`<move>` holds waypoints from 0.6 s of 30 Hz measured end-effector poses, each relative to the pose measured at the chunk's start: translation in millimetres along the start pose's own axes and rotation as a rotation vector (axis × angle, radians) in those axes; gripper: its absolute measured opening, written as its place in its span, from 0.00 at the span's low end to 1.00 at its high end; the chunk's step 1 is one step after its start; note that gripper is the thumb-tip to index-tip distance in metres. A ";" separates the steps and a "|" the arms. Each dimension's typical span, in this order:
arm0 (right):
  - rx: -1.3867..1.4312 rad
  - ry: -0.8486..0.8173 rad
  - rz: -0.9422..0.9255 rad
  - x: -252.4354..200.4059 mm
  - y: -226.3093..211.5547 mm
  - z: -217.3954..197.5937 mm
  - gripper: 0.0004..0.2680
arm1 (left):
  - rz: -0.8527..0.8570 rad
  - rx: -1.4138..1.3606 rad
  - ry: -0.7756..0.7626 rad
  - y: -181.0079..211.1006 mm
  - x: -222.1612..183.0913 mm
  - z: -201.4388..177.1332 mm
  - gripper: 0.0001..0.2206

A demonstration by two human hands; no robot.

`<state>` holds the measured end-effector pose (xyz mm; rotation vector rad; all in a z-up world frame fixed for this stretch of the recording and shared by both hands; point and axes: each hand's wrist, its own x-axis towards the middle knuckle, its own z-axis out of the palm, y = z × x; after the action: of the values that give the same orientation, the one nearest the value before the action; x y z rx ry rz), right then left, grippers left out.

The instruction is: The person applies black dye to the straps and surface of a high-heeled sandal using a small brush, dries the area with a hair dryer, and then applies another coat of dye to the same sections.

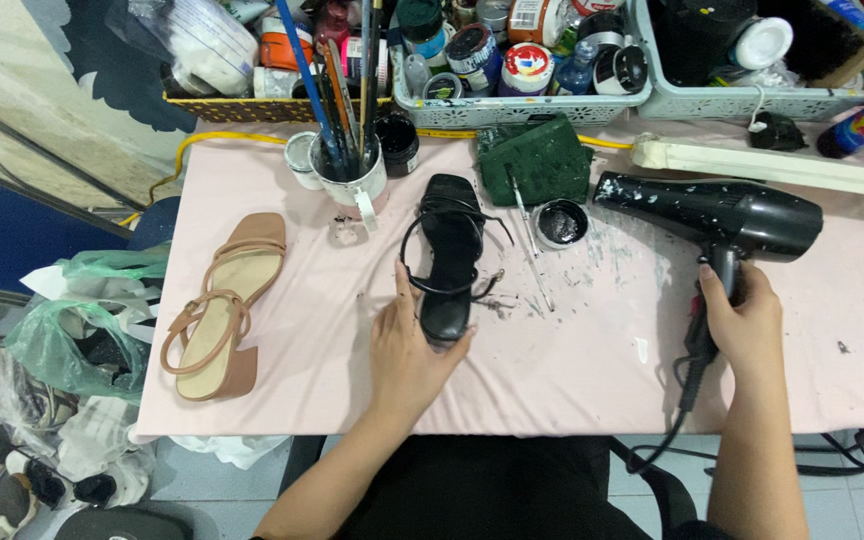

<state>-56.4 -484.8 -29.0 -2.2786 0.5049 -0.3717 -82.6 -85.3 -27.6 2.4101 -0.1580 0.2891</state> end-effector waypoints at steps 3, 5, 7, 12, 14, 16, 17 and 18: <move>-0.421 0.154 -0.210 -6.7 -7.6 -16.1 0.13 | 0.040 -0.170 0.052 -0.7 4.1 -9.5 0.51; -0.409 0.291 -0.270 -15.3 -17.0 -25.5 0.11 | 0.029 -0.122 0.011 -1.9 15.4 -20.6 0.50; -0.157 0.261 -0.297 -19.3 -30.7 -27.8 0.09 | 0.046 -0.137 0.032 -0.6 26.9 -33.0 0.47; 0.336 0.199 -0.326 -36.5 -69.6 -3.2 0.07 | -0.143 -0.593 -0.020 1.2 51.6 -61.5 0.40; 0.387 0.109 -0.352 -42.0 -83.8 9.6 0.07 | -0.018 -0.723 0.021 -0.9 57.1 -69.1 0.38; 0.539 -0.024 -0.305 -44.5 -97.4 24.0 0.08 | 0.121 -0.792 0.034 -8.0 64.9 -75.1 0.37; 0.626 -0.099 -0.269 -43.9 -102.6 28.4 0.10 | 0.194 -0.797 0.028 -13.4 69.8 -76.4 0.38; 0.713 -0.175 -0.232 -42.4 -106.7 32.0 0.11 | 0.268 -0.802 0.020 -20.1 75.8 -76.5 0.39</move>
<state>-54.7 -377.7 23.3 -1.6498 -0.0011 -0.3855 -18.0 -22.5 34.8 1.5882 -0.4886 0.2986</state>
